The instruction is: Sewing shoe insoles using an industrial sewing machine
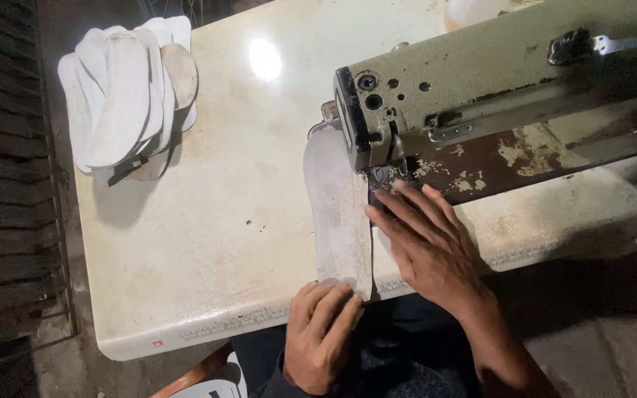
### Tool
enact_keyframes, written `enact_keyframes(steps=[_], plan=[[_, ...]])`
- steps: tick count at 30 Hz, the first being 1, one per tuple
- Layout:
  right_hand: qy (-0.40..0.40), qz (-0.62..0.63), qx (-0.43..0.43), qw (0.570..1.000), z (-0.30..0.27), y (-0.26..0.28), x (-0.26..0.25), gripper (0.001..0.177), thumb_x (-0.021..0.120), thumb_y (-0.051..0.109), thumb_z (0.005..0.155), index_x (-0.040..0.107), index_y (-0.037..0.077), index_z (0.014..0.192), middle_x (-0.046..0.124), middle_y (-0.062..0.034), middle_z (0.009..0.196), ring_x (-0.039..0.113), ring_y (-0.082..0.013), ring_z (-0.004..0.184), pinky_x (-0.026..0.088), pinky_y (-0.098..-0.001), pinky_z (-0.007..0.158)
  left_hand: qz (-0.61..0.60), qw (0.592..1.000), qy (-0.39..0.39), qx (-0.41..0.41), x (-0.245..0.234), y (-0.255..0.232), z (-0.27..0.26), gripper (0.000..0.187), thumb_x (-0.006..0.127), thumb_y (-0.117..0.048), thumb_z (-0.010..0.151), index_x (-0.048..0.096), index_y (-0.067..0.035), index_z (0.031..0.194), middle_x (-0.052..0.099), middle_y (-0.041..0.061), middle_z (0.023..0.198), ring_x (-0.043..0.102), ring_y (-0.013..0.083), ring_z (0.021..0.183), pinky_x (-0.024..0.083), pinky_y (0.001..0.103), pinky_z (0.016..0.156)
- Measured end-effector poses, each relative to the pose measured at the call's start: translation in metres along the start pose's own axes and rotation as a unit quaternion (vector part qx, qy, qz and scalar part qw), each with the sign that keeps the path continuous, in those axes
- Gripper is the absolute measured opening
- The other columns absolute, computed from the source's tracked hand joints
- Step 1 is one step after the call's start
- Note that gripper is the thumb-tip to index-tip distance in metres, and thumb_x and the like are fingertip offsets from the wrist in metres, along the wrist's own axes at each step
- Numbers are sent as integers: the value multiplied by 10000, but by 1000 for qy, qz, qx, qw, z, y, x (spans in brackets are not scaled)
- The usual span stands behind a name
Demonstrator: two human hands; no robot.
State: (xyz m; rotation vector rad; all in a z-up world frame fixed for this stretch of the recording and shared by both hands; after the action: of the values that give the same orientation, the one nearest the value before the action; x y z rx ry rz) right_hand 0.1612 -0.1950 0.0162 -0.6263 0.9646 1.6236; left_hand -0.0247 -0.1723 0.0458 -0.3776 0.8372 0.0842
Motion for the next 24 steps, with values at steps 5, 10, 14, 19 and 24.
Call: enact_keyframes(steps=[5,10,14,19,24], plan=[[3,21,-10,1000,5,3,-2,393,577,216,998,610,152,1384,547,-50,1535,477,-328,1454,353,-544,1207,-26,999,36,10,15,1,0,253,495,-149,1075,693,-36,1184,687,151,1230,645,320,1096,506,517,997],[-1,17,1,1000,6,3,0,385,648,337,990,648,147,1326,578,-44,1501,485,-315,1444,358,-531,1199,-71,996,37,25,26,-6,2,209,547,-102,1068,674,-8,1203,669,184,1262,655,359,1133,511,543,1004],[-9,25,11,1000,6,1,-1,344,665,263,981,655,112,1289,582,-48,1496,494,-306,1435,381,-533,1195,-102,993,62,13,35,-3,-1,262,499,-144,1098,656,-30,1274,646,189,1323,634,392,1239,493,573,1042],[-25,34,6,999,7,0,-1,328,659,195,974,650,90,1285,611,-76,1454,521,-322,1414,399,-543,1181,-112,992,39,37,30,5,5,251,484,-104,1088,653,20,1226,660,209,1265,665,412,1191,531,562,1025],[-20,31,10,999,10,1,-4,295,643,206,985,663,87,1254,618,-86,1448,523,-324,1411,399,-531,1177,-108,993,43,-7,19,21,4,281,552,-147,1045,636,21,1255,643,252,1293,626,440,1217,518,542,1066]])
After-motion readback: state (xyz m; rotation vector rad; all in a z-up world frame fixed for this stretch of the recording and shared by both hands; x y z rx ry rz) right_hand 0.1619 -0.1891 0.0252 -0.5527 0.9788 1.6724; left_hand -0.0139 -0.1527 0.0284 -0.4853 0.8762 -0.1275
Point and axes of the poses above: each hand's wrist, its own z-axis towards the middle knuckle, its own x-axis out of the palm, y = z × x, the point moved 6 cm from there along z, towards the middle knuckle
